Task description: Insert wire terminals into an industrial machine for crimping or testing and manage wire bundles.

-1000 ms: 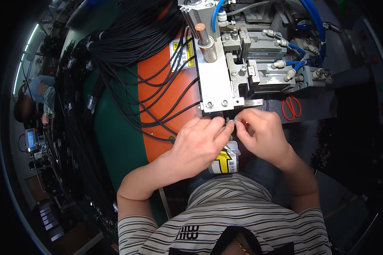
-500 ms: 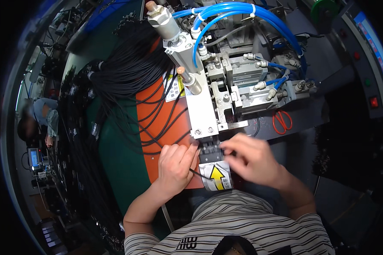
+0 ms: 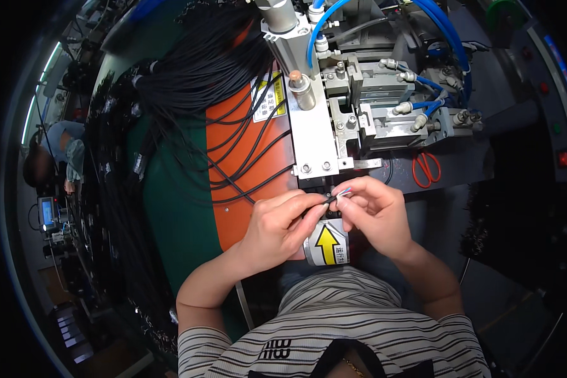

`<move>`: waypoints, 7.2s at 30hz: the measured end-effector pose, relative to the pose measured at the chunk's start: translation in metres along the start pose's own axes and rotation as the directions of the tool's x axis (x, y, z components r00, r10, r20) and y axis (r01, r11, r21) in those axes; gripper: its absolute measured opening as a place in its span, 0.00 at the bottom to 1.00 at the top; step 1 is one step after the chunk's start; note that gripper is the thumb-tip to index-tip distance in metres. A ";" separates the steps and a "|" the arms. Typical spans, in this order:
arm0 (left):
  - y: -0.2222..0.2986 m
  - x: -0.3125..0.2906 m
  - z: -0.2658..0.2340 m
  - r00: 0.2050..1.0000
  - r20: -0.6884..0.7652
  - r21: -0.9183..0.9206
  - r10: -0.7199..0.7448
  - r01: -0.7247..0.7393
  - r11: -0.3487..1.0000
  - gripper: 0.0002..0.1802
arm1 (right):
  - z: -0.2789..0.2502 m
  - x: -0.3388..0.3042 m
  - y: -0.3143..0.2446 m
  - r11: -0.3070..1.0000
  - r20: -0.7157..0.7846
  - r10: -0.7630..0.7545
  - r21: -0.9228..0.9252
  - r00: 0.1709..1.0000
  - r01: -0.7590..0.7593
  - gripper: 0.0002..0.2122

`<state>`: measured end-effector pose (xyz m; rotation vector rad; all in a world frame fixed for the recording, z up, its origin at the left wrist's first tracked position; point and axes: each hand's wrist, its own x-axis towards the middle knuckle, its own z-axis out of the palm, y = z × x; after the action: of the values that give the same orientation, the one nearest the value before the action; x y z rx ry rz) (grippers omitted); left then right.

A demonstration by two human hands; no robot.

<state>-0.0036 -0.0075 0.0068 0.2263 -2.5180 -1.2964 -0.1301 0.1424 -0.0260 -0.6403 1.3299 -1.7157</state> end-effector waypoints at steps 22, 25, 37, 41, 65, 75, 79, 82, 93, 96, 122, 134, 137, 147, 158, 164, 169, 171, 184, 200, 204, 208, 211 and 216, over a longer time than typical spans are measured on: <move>0.008 0.005 0.010 0.989 -0.055 0.176 0.141 -0.129 0.976 0.05 | 0.020 -0.006 0.008 0.481 0.066 -0.682 -0.709 0.729 0.515 0.17; 0.006 0.006 0.010 0.983 -0.056 0.203 0.173 -0.158 0.966 0.04 | 0.016 -0.009 0.007 0.657 0.021 -0.585 -0.573 0.811 0.489 0.16; 0.001 0.006 0.010 1.000 0.010 -0.069 -0.003 0.004 0.998 0.03 | -0.012 0.003 0.000 0.984 0.109 -0.048 0.176 0.993 0.029 0.08; 0.004 0.007 0.006 0.996 0.093 -0.039 -0.007 0.010 0.999 0.02 | -0.015 0.005 0.002 0.993 0.094 -0.117 0.042 0.989 0.113 0.07; -0.003 -0.002 0.010 0.969 0.095 0.439 0.228 -0.246 0.864 0.23 | -0.007 0.006 -0.002 0.402 0.178 -0.426 -0.841 0.887 0.361 0.03; -0.003 0.000 0.008 0.960 0.136 0.395 0.243 -0.277 0.876 0.24 | -0.002 0.002 -0.006 0.349 0.176 -0.431 -0.872 0.885 0.344 0.03; 0.004 0.000 0.009 0.957 0.180 0.497 0.225 -0.286 0.819 0.24 | -0.002 0.004 -0.006 0.336 0.182 -0.425 -0.878 0.887 0.341 0.03; 0.008 0.001 0.010 0.957 0.191 0.511 0.218 -0.286 0.811 0.23 | 0.000 0.005 -0.011 0.251 0.225 -0.395 -0.906 0.891 0.341 0.03; 0.011 0.007 0.010 0.949 0.233 0.554 0.211 -0.308 0.774 0.20 | -0.009 0.007 -0.002 0.378 0.169 -0.420 -0.861 0.892 0.341 0.03; 0.012 0.006 0.008 0.947 0.238 0.552 0.215 -0.314 0.772 0.18 | -0.008 0.010 -0.004 0.400 0.171 -0.410 -0.849 0.896 0.345 0.02; -0.132 0.184 -0.112 0.960 -0.266 0.176 -0.093 0.143 0.974 0.29 | 0.063 0.006 -0.003 0.583 0.369 -0.367 -0.624 0.854 0.520 0.05; -0.134 0.334 -0.125 0.875 -0.011 0.490 -0.485 0.427 0.760 0.41 | 0.069 0.018 -0.016 0.563 0.387 -0.280 -0.675 0.878 0.477 0.03; -0.137 0.345 -0.119 0.862 -0.037 0.493 -0.506 0.456 0.741 0.56 | 0.070 0.013 -0.016 0.550 0.326 -0.228 -0.734 0.918 0.397 0.04; -0.211 0.366 -0.109 0.952 0.140 0.235 -0.271 0.234 0.943 0.44 | 0.071 0.017 -0.024 0.596 0.361 -0.201 -0.693 0.911 0.406 0.06; -0.170 0.340 -0.143 0.854 -0.520 0.101 -0.005 0.067 0.993 0.45 | 0.064 0.018 -0.019 0.584 0.366 -0.250 -0.681 0.896 0.441 0.07; -0.133 0.270 -0.239 0.848 -0.523 -0.716 -0.083 -0.384 0.583 0.09 | 0.063 0.016 -0.017 0.572 0.376 -0.261 -0.682 0.889 0.456 0.07; -0.109 0.222 -0.246 0.833 -0.553 -0.701 -0.024 -0.449 0.554 0.11 | 0.061 0.015 -0.017 0.558 0.398 -0.265 -0.680 0.878 0.476 0.07; -0.101 0.211 -0.244 0.813 -0.582 -0.679 0.008 -0.492 0.545 0.12 | 0.062 0.014 -0.017 0.541 0.384 -0.235 -0.712 0.893 0.448 0.06; -0.076 0.180 -0.242 0.796 -0.604 -0.635 0.029 -0.503 0.586 0.12 | 0.071 0.016 -0.021 0.505 0.367 -0.225 -0.748 0.902 0.430 0.06; -0.145 0.210 -0.291 0.384 -0.879 0.300 0.283 -0.016 0.954 0.23 | 0.073 0.015 -0.024 0.508 0.358 -0.243 -0.744 0.901 0.433 0.06; -0.196 0.202 -0.327 0.566 -0.711 0.448 -0.418 0.822 0.350 0.26 | 0.079 0.014 -0.031 0.496 0.336 -0.166 -0.784 0.927 0.373 0.06; -0.219 0.235 -0.290 0.668 -0.724 0.639 -0.170 0.743 0.198 0.20 | 0.077 0.016 -0.033 0.391 0.335 -0.149 -0.844 0.930 0.366 0.04; -0.191 0.192 -0.265 0.738 -0.667 0.685 0.100 0.555 0.473 0.16 | 0.070 0.011 -0.019 0.385 0.339 -0.208 -0.834 0.918 0.395 0.03; -0.100 -0.029 -0.271 0.810 -0.576 0.674 0.109 0.395 0.624 0.15 | 0.072 0.008 -0.017 0.397 0.390 -0.297 -0.780 0.872 0.484 0.04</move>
<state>0.1150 -0.2657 0.0686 0.8904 -2.3356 -0.0008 -0.0817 0.1002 0.0111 -1.7977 1.9983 -1.1190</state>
